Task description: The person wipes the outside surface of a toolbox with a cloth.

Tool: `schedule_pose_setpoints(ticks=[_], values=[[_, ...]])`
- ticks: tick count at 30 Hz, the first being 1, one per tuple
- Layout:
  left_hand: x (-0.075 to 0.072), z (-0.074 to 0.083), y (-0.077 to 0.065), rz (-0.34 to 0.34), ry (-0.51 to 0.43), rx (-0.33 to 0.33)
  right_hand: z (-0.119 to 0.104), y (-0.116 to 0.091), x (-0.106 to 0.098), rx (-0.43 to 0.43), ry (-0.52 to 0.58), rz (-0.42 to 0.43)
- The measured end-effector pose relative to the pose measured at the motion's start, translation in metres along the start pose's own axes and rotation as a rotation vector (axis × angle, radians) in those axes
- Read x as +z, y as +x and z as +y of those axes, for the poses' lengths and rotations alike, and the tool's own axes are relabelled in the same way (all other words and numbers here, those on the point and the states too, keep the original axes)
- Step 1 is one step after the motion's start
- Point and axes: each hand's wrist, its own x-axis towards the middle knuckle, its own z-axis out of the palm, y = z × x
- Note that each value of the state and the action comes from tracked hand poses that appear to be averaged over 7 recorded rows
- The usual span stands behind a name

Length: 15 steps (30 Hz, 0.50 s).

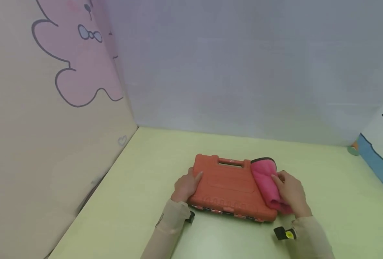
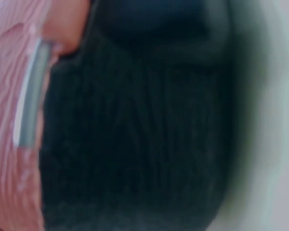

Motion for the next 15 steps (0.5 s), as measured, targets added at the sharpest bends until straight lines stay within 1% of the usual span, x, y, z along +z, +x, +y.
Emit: schedule_pose_setpoints(ticks=[2,6,10,12,15], values=[[0.001,0.003,0.003,0.005,0.001,0.011,0.001,0.002,0.001,0.025,0.015,-0.050],[0.002,0.007,0.004,0.017,0.021,0.010,0.002,0.005,-0.001,0.046,0.031,-0.167],[0.003,0.008,0.003,0.018,0.023,-0.011,0.003,0.003,-0.006,0.018,-0.001,-0.168],[0.004,0.007,0.002,0.017,0.022,-0.028,0.002,0.000,-0.010,-0.021,-0.024,-0.158],[0.003,0.005,0.003,0.029,0.022,-0.036,-0.001,-0.003,-0.019,-0.098,-0.048,-0.161]])
